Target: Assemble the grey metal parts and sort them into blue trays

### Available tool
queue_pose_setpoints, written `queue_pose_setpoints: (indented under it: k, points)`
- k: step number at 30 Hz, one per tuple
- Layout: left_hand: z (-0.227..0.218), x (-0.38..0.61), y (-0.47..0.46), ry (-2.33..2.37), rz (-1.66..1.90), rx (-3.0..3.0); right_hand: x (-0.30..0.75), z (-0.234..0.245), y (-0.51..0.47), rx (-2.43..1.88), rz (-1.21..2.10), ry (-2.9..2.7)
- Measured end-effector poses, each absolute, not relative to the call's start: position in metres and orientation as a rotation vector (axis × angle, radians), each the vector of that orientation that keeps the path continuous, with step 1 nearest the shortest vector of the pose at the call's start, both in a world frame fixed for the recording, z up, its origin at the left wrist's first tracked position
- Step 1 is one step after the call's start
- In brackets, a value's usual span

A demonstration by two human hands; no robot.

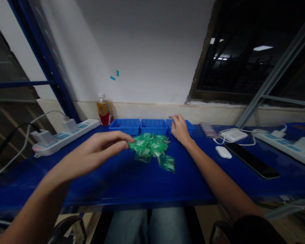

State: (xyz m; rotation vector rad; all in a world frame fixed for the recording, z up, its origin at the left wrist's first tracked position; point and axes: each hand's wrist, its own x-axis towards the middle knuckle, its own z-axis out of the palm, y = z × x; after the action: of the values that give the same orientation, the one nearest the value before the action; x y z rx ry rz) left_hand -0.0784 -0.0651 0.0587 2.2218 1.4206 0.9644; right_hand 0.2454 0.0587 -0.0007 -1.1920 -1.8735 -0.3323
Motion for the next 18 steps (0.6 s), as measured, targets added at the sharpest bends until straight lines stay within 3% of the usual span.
queue_pose_setpoints:
  k: [5, 9, 14, 18]
  points:
    - [0.022, -0.089, 0.015, 1.822, 0.499, 2.380, 0.232, 0.001, 0.050, -1.234, -0.364, -1.805]
    - [-0.001, -0.100, 0.052, 1.845, 0.278, 2.283, 0.222, 0.000, 0.044, -1.224, -0.316, -1.845]
    - [0.006, -0.099, 0.045, 1.766, 0.527, 2.187, 0.208, 0.003, 0.037, -1.167, -0.150, -1.827]
    - [0.026, -0.083, 0.033, 1.474, 0.874, 2.090, 0.185, 0.009, 0.021, -1.091, 0.195, -1.737]
